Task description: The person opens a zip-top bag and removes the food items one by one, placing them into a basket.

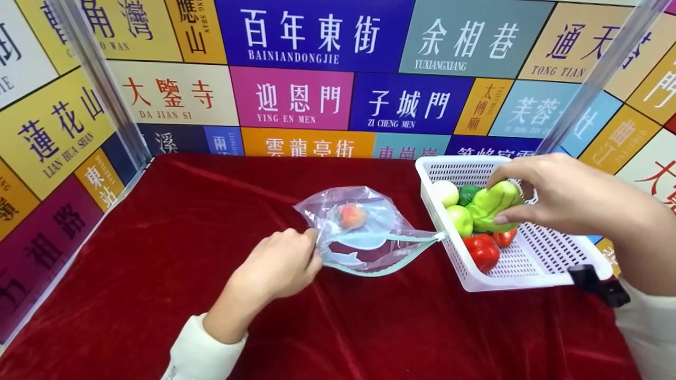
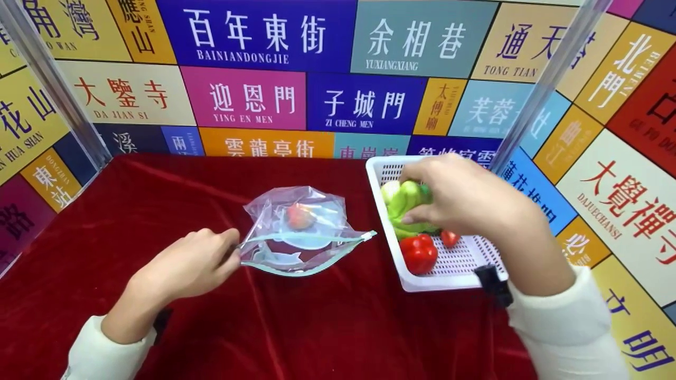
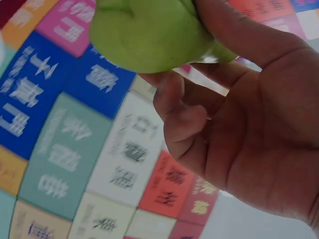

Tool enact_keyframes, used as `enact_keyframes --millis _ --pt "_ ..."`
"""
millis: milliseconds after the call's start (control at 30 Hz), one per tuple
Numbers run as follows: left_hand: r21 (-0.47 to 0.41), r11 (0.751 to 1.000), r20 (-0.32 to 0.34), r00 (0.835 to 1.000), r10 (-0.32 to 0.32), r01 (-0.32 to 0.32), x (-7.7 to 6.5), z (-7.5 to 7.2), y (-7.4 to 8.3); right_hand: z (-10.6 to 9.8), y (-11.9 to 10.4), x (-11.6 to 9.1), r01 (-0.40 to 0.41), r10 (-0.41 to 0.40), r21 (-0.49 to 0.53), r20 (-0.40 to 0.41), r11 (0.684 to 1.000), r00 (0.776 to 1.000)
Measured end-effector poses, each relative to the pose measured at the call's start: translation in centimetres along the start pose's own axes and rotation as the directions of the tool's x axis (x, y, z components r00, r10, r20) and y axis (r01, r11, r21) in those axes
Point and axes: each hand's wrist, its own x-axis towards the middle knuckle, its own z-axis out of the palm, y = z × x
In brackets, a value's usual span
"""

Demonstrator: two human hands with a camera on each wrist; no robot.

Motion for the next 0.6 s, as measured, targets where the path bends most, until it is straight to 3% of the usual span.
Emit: enact_keyframes --millis 333,600 --pt "-0.006 1.000 -0.012 1.000 0.014 -0.015 0.0 0.1 -0.1 2.5 5.8 2.0 -0.099 0.097 0.010 0.102 0.995 0.990" --pt "-0.008 1.000 -0.023 1.000 0.015 -0.015 -0.1 0.2 -0.1 4.9 10.0 2.9 -0.116 0.110 0.026 0.162 0.993 0.981"
